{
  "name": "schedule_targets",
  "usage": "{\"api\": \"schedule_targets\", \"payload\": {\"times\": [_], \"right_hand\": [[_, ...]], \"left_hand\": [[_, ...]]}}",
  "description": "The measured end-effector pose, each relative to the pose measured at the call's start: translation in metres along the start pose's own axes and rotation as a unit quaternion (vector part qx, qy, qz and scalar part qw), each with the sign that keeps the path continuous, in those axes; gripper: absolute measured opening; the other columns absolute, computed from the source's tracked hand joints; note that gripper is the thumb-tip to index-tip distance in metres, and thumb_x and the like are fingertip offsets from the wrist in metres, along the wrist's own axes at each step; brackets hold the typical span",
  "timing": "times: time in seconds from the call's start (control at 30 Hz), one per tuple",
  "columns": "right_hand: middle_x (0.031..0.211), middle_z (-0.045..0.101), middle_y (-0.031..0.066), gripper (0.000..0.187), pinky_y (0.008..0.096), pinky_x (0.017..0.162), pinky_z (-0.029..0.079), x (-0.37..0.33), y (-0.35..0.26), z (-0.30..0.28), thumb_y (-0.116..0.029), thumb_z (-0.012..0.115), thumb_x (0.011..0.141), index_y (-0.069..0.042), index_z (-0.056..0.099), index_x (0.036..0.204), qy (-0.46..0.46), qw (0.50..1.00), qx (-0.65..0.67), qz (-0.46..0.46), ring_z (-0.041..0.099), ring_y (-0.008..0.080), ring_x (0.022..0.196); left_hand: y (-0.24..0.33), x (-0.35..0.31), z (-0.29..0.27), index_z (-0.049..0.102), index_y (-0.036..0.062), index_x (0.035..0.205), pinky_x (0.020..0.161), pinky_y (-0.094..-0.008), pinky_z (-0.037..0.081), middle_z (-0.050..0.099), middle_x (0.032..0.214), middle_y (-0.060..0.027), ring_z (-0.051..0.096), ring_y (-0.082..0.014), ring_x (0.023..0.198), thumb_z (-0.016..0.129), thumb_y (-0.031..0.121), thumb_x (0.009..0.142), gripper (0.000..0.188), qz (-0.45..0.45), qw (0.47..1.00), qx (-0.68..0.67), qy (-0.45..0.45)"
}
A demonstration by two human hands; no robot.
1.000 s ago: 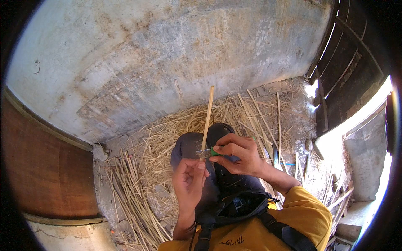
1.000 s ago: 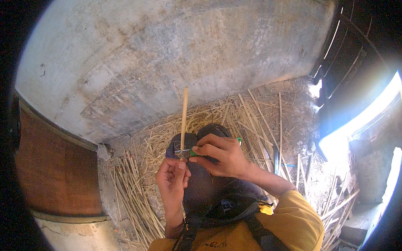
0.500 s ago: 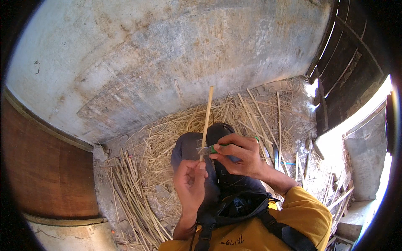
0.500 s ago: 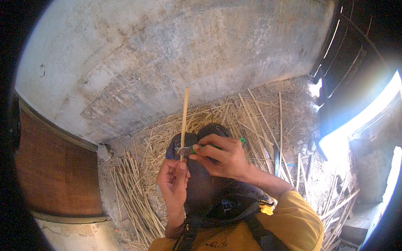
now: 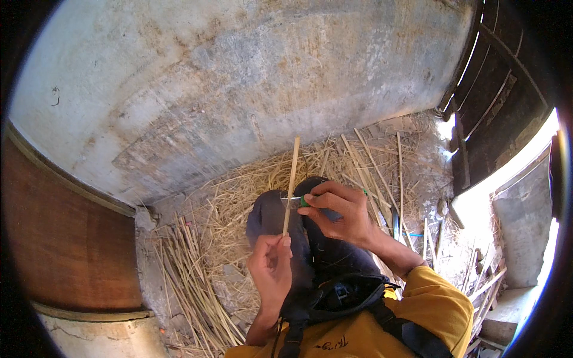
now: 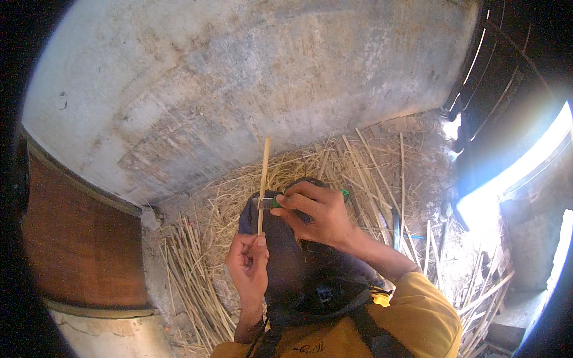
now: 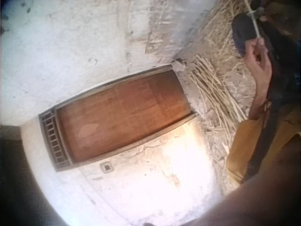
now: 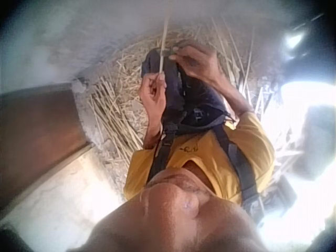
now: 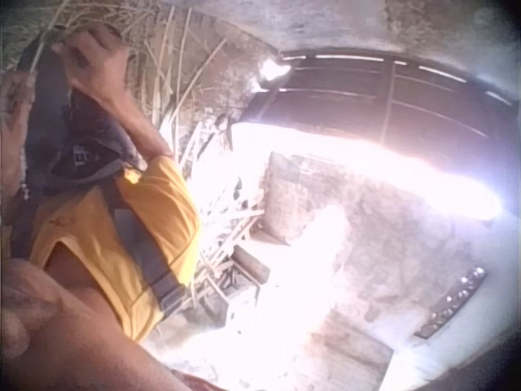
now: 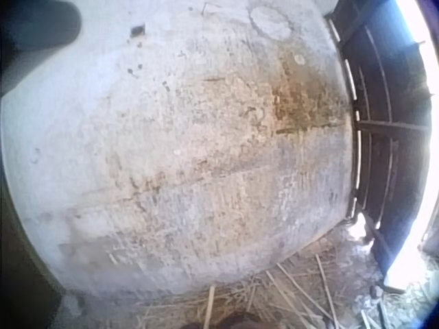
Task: The person whittles and sharpens a bamboo stick using a utility knife while sitting on the floor.
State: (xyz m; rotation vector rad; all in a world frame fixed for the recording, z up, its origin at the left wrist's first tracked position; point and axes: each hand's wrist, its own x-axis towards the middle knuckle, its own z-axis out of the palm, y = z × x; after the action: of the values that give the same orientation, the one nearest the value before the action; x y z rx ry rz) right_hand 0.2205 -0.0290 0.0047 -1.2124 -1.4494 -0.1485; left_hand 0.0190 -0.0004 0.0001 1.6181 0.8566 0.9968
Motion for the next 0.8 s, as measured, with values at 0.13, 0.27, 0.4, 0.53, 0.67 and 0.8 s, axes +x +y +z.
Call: {"api": "schedule_targets", "payload": {"times": [0.13,0.27,0.4,0.53,0.67,0.8], "right_hand": [[0.089,0.072,0.008,0.024,0.0331,0.056,0.056,0.001,0.005,0.007,-0.007,0.091,0.077,-0.007,0.073,0.094,0.003,1.0,0.011,0.008,0.072,0.0219,0.069],[0.089,0.073,0.008,0.024,0.0335,0.057,0.057,0.0,0.008,0.01,-0.009,0.09,0.077,-0.007,0.073,0.093,-0.012,1.0,0.012,0.016,0.073,0.0225,0.07],[0.089,0.073,0.008,0.023,0.0336,0.057,0.057,0.001,0.012,0.017,-0.01,0.09,0.078,-0.007,0.073,0.092,-0.009,1.0,0.012,0.015,0.073,0.0228,0.071],[0.089,0.074,0.0086,0.02,0.0343,0.059,0.057,0.001,0.016,0.021,-0.009,0.089,0.079,-0.007,0.073,0.089,0.004,1.0,0.012,0.027,0.074,0.0241,0.073],[0.083,0.074,0.0112,0.016,0.0329,0.063,0.056,0.023,0.048,0.011,-0.01,0.086,0.084,-0.004,0.071,0.086,0.105,0.99,-0.071,0.063,0.072,0.0232,0.071],[0.075,0.069,0.0078,0.016,0.0289,0.062,0.049,0.049,0.085,-0.023,-0.013,0.079,0.093,-0.002,0.067,0.097,0.135,0.97,-0.073,0.189,0.065,0.0127,0.068]], "left_hand": [[-0.003,-0.001,-0.002,0.064,0.0,0.101,0.054,-0.0209,0.037,0.059,0.072,0.0003,0.05,-0.0034,0.062,0.064,0.013,0.106,0.014,-0.01,1.0,0.006,0.015],[-0.005,-0.001,-0.006,0.065,0.0012,0.101,0.055,-0.0187,0.033,0.059,0.072,0.0037,0.049,-0.0005,0.062,0.067,0.011,0.104,0.01,-0.017,1.0,-0.009,0.021],[-0.009,-0.002,-0.008,0.065,0.0015,0.1,0.055,-0.0186,0.033,0.059,0.072,0.0036,0.05,-0.0005,0.062,0.066,0.011,0.104,0.01,-0.019,1.0,-0.005,0.021],[-0.011,0.001,-0.009,0.065,0.0012,0.099,0.055,-0.019,0.034,0.059,0.071,0.003,0.05,-0.0005,0.062,0.066,0.011,0.104,0.011,-0.02,0.999,0.007,0.025],[-0.02,-0.013,-0.012,0.065,0.001,0.095,0.054,-0.0202,0.035,0.06,0.07,0.0027,0.051,-0.0008,0.063,0.067,0.01,0.103,0.012,-0.017,0.999,0.037,-0.01],[-0.023,-0.03,-0.022,0.065,0.0005,0.091,0.055,-0.021,0.036,0.06,0.069,0.0024,0.052,-0.0011,0.063,0.068,0.008,0.103,0.014,-0.075,0.995,0.049,-0.05]]}}
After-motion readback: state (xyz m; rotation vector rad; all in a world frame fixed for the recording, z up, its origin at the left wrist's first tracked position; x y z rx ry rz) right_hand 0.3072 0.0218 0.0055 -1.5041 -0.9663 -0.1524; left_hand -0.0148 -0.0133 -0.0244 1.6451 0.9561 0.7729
